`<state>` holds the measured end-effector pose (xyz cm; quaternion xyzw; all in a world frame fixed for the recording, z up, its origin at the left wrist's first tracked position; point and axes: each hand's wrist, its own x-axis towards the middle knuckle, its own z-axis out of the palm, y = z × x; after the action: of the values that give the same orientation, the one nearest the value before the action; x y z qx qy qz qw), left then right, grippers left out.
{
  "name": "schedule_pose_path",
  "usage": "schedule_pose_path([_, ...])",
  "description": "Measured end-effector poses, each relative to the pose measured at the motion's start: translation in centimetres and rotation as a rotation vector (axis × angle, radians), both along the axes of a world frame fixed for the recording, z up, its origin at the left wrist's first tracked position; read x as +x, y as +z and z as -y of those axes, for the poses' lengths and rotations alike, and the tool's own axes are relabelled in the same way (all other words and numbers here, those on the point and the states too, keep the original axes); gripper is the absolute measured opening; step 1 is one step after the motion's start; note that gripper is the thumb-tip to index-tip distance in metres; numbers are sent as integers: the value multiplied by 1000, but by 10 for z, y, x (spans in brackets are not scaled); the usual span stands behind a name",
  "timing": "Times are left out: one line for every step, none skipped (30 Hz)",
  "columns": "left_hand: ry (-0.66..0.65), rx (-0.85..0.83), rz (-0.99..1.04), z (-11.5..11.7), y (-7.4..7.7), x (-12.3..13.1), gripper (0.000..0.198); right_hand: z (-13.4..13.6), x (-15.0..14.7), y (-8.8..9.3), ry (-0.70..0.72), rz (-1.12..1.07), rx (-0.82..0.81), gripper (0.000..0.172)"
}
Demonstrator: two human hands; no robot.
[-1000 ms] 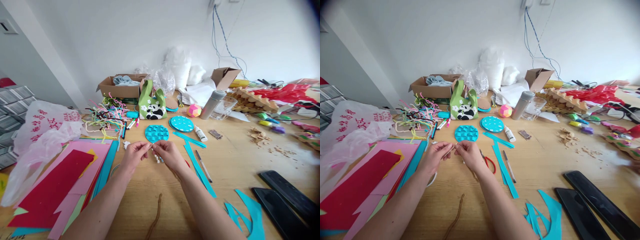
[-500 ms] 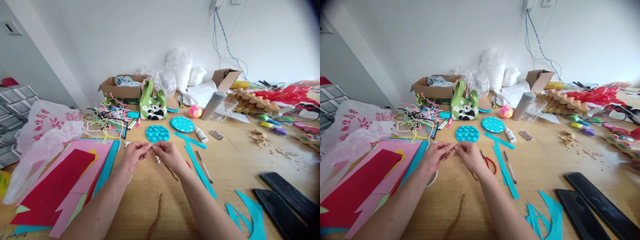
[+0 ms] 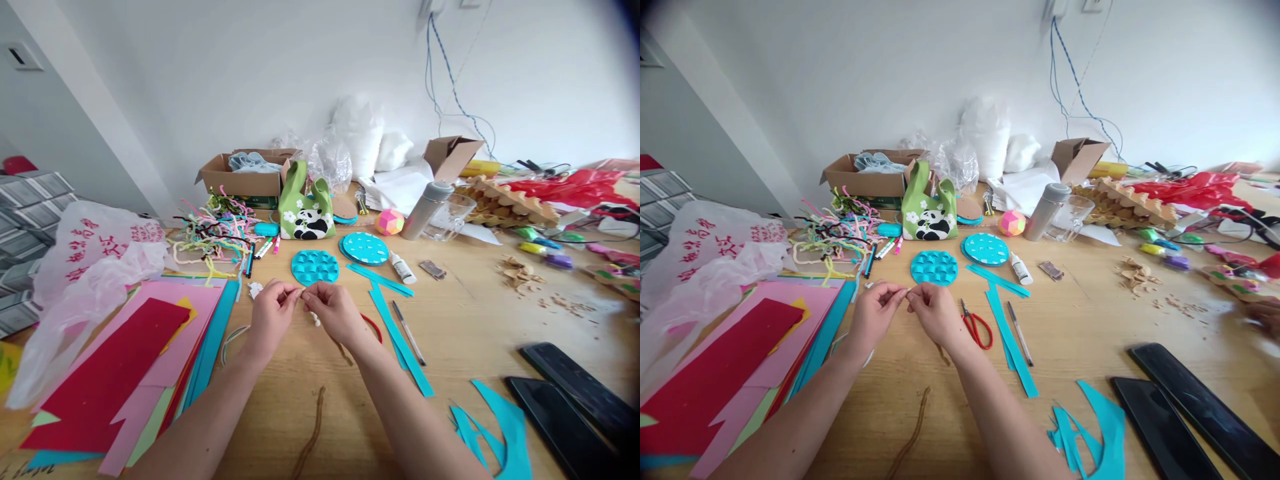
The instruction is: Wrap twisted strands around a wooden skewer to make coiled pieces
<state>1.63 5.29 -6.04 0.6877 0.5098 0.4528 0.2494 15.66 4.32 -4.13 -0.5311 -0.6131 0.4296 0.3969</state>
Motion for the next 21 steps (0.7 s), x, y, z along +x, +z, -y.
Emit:
schedule_pose_path([34, 77, -77, 3, 0, 1, 16, 1, -2, -1, -16, 5, 25, 21])
schedule_pose_path([69, 146, -149, 5, -1, 3, 16, 1, -4, -2, -31, 12, 48, 21])
schedule_pose_path([99, 196, -208, 6, -2, 4, 17, 2, -5, -3, -47, 17, 64, 21])
schedule_pose_path([116, 226, -244, 7, -3, 5, 18, 2, -6, -4, -58, 19, 71, 21])
schedule_pose_path([119, 233, -250, 7, -4, 5, 18, 2, -7, -5, -63, 15, 70, 21])
schedule_pose_path([110, 218, -222, 5, -5, 4, 18, 2, -7, -6, -62, 6, 64, 21])
schedule_pose_path([86, 179, -161, 2, -6, 3, 16, 1, -7, -6, -55, -6, 55, 21])
schedule_pose_path([51, 118, -76, -1, -6, 1, 14, 0, -6, -6, -43, -20, 44, 21])
schedule_pose_path([11, 36, 26, -5, -7, 0, 13, 0, -4, -6, -30, -36, 34, 22])
schedule_pose_path([-37, -64, 124, -8, -7, -2, 12, -1, -3, -6, -17, -52, 24, 22])
schedule_pose_path([-72, -144, 207, -10, -7, -3, 12, -2, -2, -5, -9, -68, 13, 23])
schedule_pose_path([-102, -211, 274, -12, -7, -4, 13, -2, 0, -4, -8, -83, 4, 23])
schedule_pose_path([-120, -255, 322, -13, -7, -5, 15, -2, 0, -4, -8, -96, -3, 24])
schedule_pose_path([-128, -274, 352, -13, -6, -5, 15, -2, 1, -3, -11, -106, -7, 25])
schedule_pose_path([-129, -279, 372, -12, -5, -5, 16, -2, 1, -3, -12, -109, -9, 26])
schedule_pose_path([-127, -275, 383, -11, -4, -4, 16, -2, 2, -3, -13, -105, -9, 26])
schedule_pose_path([-123, -268, 387, -9, -3, -4, 15, -2, 1, -4, -13, -97, -7, 27])
schedule_pose_path([-116, -259, 386, -8, -2, -3, 15, -3, 1, -5, -17, -88, -3, 27])
schedule_pose_path([-111, -249, 383, -7, -1, -2, 15, -3, 1, -6, -24, -80, 2, 26])
schedule_pose_path([-106, -243, 380, -6, 0, -2, 14, -3, 0, -6, -33, -72, 10, 26])
schedule_pose_path([-101, -240, 379, -6, 1, -2, 14, -3, 0, -7, -41, -61, 19, 25])
